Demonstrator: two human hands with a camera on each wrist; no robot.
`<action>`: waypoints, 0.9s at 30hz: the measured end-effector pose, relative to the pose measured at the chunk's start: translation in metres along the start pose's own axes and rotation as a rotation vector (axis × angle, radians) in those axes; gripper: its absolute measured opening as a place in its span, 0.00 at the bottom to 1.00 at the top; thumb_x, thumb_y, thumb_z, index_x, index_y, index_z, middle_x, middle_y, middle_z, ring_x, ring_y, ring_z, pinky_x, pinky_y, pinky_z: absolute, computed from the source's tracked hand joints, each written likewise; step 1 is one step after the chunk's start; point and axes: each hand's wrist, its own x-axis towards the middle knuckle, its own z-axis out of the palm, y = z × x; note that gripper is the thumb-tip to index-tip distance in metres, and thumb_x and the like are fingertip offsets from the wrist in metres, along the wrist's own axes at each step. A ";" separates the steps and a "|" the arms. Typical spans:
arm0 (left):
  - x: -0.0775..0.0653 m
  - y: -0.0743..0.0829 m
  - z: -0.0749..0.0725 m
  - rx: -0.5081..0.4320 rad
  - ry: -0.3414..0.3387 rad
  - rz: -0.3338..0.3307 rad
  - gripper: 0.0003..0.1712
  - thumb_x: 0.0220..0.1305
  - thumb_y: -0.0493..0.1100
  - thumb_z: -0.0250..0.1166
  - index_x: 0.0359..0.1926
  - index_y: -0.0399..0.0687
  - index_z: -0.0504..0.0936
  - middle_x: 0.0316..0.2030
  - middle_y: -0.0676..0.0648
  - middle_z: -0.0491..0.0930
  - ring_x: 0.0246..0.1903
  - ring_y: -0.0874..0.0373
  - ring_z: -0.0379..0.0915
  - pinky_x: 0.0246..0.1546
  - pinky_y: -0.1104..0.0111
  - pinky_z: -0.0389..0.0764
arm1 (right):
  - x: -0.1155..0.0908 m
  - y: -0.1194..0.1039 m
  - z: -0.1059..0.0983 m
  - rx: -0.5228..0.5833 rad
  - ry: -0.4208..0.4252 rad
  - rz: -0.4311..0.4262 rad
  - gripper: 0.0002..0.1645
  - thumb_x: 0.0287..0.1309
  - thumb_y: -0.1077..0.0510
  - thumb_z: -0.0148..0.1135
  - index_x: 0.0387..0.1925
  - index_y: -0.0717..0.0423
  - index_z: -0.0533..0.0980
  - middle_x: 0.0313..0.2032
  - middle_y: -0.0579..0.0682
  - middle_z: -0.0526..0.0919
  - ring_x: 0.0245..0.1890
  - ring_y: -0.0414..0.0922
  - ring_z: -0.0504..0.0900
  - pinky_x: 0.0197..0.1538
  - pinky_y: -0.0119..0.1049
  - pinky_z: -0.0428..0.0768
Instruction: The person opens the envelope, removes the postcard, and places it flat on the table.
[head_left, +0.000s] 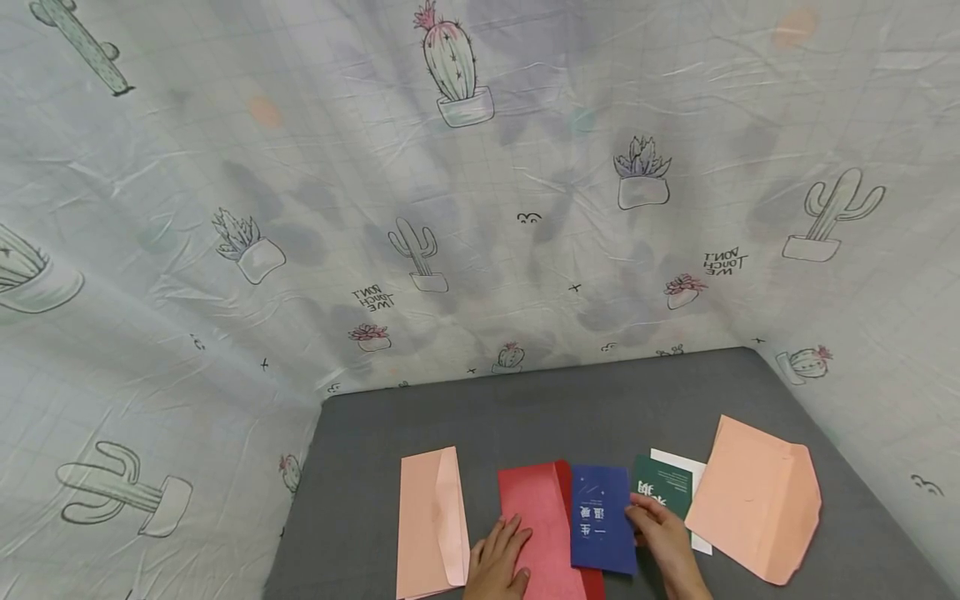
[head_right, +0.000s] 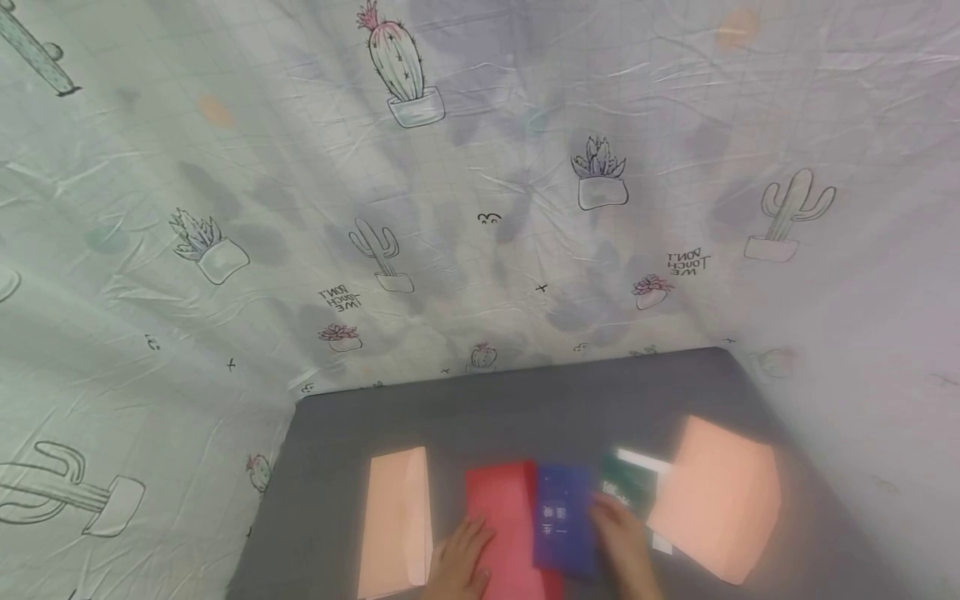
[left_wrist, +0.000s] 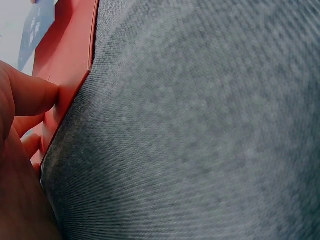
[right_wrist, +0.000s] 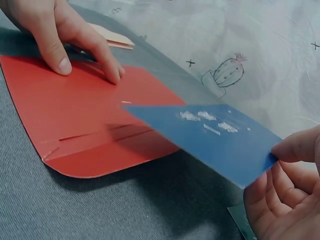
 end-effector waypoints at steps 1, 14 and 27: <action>0.000 0.000 0.000 -0.006 -0.001 -0.006 0.31 0.61 0.46 0.60 0.67 0.60 0.73 0.72 0.52 0.67 0.71 0.49 0.59 0.57 0.55 0.62 | 0.000 0.001 0.001 -0.007 -0.007 -0.005 0.29 0.68 0.56 0.61 0.63 0.71 0.72 0.38 0.47 0.89 0.32 0.39 0.81 0.34 0.34 0.81; -0.001 -0.002 0.002 0.046 0.063 0.053 0.31 0.59 0.46 0.62 0.65 0.59 0.73 0.71 0.51 0.69 0.69 0.49 0.61 0.54 0.58 0.62 | -0.003 -0.002 0.012 0.042 -0.057 -0.031 0.27 0.66 0.58 0.64 0.61 0.72 0.74 0.40 0.49 0.90 0.32 0.38 0.82 0.34 0.34 0.81; 0.000 -0.001 0.001 0.050 0.068 0.059 0.31 0.59 0.46 0.62 0.65 0.58 0.74 0.71 0.51 0.69 0.68 0.47 0.62 0.53 0.57 0.63 | -0.004 -0.007 0.008 0.057 -0.056 -0.009 0.27 0.67 0.58 0.63 0.61 0.71 0.73 0.36 0.45 0.89 0.30 0.39 0.81 0.34 0.33 0.81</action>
